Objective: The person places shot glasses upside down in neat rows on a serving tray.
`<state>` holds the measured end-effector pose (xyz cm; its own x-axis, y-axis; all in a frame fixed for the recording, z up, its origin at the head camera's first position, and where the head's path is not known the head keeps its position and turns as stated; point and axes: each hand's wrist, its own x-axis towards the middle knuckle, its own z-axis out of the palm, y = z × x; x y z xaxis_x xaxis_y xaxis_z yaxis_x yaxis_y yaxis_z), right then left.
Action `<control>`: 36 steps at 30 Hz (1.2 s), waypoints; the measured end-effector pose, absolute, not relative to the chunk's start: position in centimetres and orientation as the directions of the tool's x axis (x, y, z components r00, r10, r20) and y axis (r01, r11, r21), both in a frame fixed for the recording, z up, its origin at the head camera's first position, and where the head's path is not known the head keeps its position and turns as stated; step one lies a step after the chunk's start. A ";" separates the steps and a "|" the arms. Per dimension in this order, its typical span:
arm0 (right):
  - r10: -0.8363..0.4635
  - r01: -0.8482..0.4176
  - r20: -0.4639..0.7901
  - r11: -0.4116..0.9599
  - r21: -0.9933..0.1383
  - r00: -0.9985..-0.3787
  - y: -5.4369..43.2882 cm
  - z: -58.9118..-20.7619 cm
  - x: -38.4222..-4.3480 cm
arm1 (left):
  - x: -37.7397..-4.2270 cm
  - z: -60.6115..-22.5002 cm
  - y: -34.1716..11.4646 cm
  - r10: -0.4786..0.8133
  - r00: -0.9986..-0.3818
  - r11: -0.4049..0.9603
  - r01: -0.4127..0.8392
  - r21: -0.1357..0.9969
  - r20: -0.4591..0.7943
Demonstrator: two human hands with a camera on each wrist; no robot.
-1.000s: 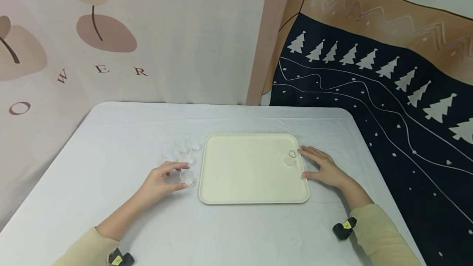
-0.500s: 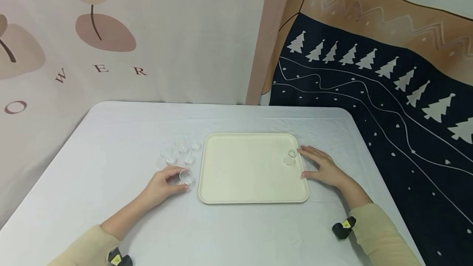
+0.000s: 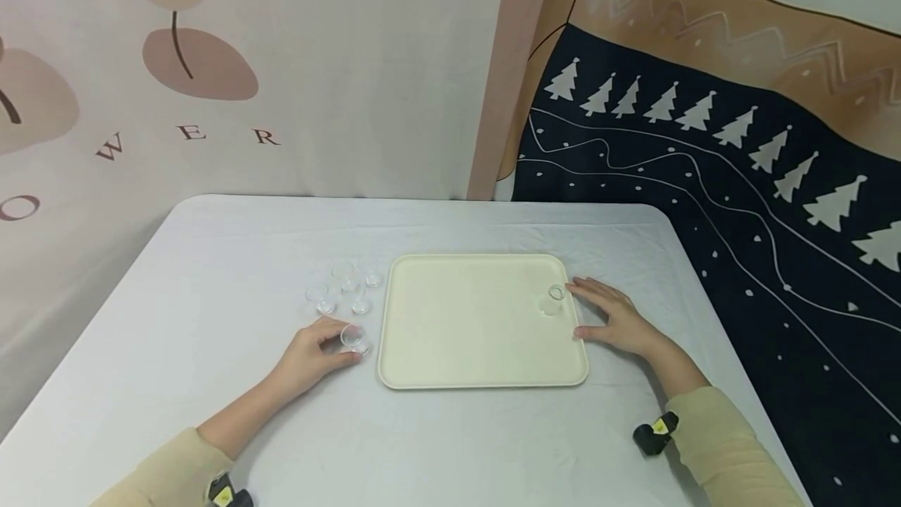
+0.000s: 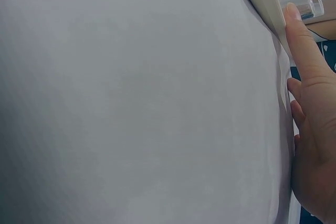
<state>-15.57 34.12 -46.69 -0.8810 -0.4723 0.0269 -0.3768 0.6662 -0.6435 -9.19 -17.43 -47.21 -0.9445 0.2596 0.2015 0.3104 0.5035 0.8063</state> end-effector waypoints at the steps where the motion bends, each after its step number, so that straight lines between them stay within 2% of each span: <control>1: -0.473 -0.380 0.030 0.666 -0.642 -0.880 34.1 -46.7 -15.6 | -9.2 -47.2 -17.5 0.255 -0.946 0.505 0.307 0.807 0.200; 6: -0.476 -0.385 0.034 0.664 -0.641 -0.879 34.1 -46.7 -15.6 | -9.0 -46.8 -17.5 0.238 -0.948 0.499 0.306 0.811 0.211; 16: -0.469 -0.373 0.021 0.674 -0.638 -0.883 34.1 -46.6 -15.6 | -8.8 -45.4 -17.0 0.227 -0.965 0.485 0.228 0.845 0.130; 25: -0.470 -0.376 0.025 0.672 -0.638 -0.882 34.0 -46.6 -15.5 | -9.3 -44.6 -16.3 0.257 -0.945 0.461 0.302 0.835 0.200; 36: -0.469 -0.375 0.024 0.674 -0.636 -0.883 34.0 -46.5 -15.5 | -9.9 -43.7 -14.6 0.268 -0.932 0.391 0.337 0.856 0.245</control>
<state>-15.50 33.98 -46.53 -0.8830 -0.4688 0.0243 -0.3754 0.6742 -0.6359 -9.85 -14.55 -43.73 -0.9319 0.2676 0.2447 0.3372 0.3908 0.8565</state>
